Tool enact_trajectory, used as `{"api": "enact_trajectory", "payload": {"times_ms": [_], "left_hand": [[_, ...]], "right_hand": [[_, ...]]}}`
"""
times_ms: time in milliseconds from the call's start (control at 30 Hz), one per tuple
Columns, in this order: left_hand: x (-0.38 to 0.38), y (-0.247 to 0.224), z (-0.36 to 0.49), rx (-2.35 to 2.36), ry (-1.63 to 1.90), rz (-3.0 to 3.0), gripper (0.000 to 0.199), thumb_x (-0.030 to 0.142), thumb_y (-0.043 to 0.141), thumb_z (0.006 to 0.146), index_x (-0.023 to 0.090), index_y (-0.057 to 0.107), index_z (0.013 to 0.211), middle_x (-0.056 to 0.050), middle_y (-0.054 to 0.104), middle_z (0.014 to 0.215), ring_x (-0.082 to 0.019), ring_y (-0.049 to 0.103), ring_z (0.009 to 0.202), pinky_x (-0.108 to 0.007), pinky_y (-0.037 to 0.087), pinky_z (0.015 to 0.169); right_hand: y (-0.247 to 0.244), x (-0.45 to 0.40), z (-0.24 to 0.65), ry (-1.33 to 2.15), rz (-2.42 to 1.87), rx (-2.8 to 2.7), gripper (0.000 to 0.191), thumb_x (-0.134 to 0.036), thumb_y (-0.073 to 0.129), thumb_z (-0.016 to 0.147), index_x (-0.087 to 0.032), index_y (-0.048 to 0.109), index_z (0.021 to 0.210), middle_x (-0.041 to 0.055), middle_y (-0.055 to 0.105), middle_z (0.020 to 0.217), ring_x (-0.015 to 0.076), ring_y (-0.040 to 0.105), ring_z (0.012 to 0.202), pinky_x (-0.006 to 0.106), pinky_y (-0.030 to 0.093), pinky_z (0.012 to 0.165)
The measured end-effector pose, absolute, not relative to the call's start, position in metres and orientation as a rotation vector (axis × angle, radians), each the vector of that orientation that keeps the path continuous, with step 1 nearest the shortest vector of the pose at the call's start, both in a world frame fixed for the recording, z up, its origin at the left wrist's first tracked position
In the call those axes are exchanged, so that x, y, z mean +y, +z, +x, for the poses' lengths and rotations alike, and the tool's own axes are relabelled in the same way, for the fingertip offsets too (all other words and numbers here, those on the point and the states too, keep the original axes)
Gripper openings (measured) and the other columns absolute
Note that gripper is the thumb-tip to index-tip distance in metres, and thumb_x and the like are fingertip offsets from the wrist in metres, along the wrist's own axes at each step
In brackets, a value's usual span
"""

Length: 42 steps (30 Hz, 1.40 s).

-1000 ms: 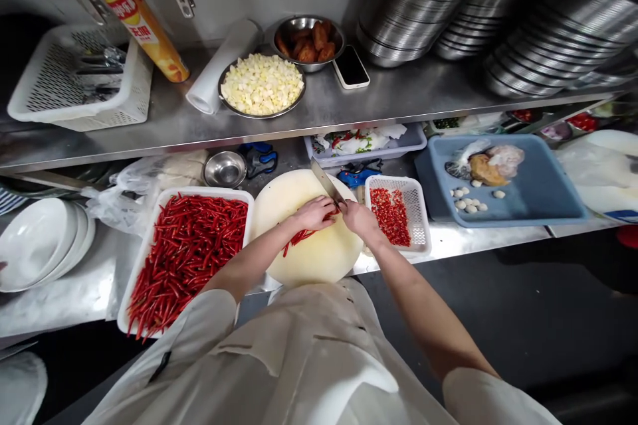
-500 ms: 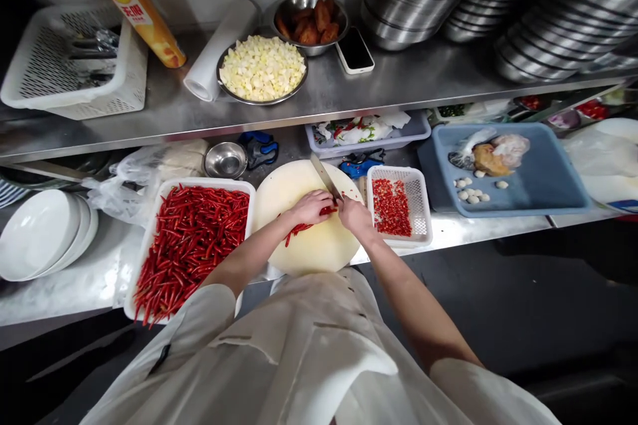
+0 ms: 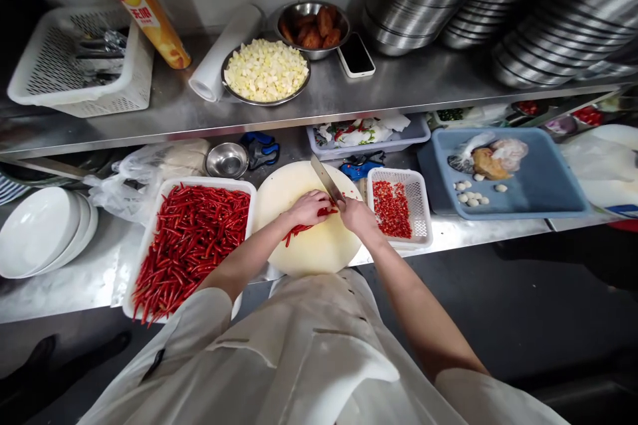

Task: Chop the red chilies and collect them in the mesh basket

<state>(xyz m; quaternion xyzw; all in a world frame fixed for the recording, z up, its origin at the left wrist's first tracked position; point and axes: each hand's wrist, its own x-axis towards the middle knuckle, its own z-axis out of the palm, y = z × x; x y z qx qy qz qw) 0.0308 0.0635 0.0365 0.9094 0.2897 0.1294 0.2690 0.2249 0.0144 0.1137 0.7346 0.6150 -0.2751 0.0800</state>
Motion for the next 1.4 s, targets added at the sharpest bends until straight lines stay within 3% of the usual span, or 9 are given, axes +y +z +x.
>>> {"api": "enact_trajectory", "payload": {"times_ms": [267,567,700,833,1000,1167,1400], "left_hand": [[0.058,0.033,0.027,0.793,0.367,2.430,0.016,0.029,0.071,0.093,0.023,0.075,0.107,-0.010,0.062,0.126,-0.028,0.056,0.122,-0.043,0.051,0.108],[0.054,0.043,0.024,0.947,0.500,2.380,0.022,0.041,0.073,0.096,0.023,0.073,0.109,-0.010,0.063,0.129,-0.029,0.053,0.129,-0.046,0.048,0.114],[0.064,0.043,0.026,0.784,0.446,2.443,0.028,0.043,0.076,0.094,0.022,0.072,0.113,-0.011,0.063,0.130,-0.030,0.052,0.130,-0.045,0.050,0.112],[0.071,0.035,0.029,0.655,0.360,2.499,0.022,0.038,0.070,0.098,0.021,0.071,0.112,-0.011,0.064,0.128,-0.030,0.054,0.127,-0.044,0.051,0.110],[0.069,0.035,0.031,0.684,0.323,2.487,0.018,0.033,0.070,0.096,0.021,0.071,0.109,-0.010,0.065,0.120,-0.029,0.056,0.121,-0.044,0.051,0.109],[0.061,0.037,0.024,0.793,0.340,2.482,0.020,0.038,0.072,0.095,0.025,0.072,0.110,-0.009,0.064,0.127,-0.030,0.053,0.128,-0.048,0.047,0.113],[0.057,0.036,0.020,0.761,0.313,2.460,0.021,0.036,0.073,0.093,0.024,0.073,0.110,-0.009,0.063,0.125,-0.029,0.054,0.124,-0.045,0.049,0.109]], "right_hand": [[0.121,0.017,0.215,-0.832,2.181,1.825,0.054,-0.047,0.030,0.117,-0.013,0.068,0.135,0.0230,0.076,0.127,0.0287,0.073,0.121,0.033,0.050,0.101],[0.133,-0.008,0.235,-0.822,2.230,1.747,0.050,-0.046,0.033,0.116,-0.018,0.069,0.136,0.0197,0.078,0.123,0.0301,0.074,0.117,0.035,0.051,0.096],[0.130,-0.015,0.236,-0.823,2.223,1.734,0.048,-0.047,0.035,0.116,-0.018,0.070,0.131,0.0198,0.078,0.119,0.0300,0.075,0.115,0.035,0.051,0.095],[0.119,-0.013,0.226,-0.857,2.236,1.726,0.049,-0.048,0.033,0.116,-0.017,0.068,0.132,0.0193,0.079,0.116,0.0285,0.076,0.113,0.034,0.051,0.096],[0.116,0.004,0.221,-0.907,2.239,1.734,0.051,-0.047,0.032,0.116,-0.015,0.067,0.135,0.0223,0.077,0.124,0.0300,0.074,0.118,0.035,0.051,0.099],[0.116,0.006,0.222,-0.897,2.225,1.792,0.053,-0.049,0.033,0.116,-0.015,0.069,0.131,0.0222,0.078,0.120,0.0305,0.075,0.116,0.035,0.051,0.097],[0.110,0.012,0.212,-0.865,2.192,1.825,0.051,-0.047,0.034,0.115,-0.014,0.069,0.131,0.0222,0.077,0.122,0.0302,0.074,0.117,0.034,0.051,0.097]]}}
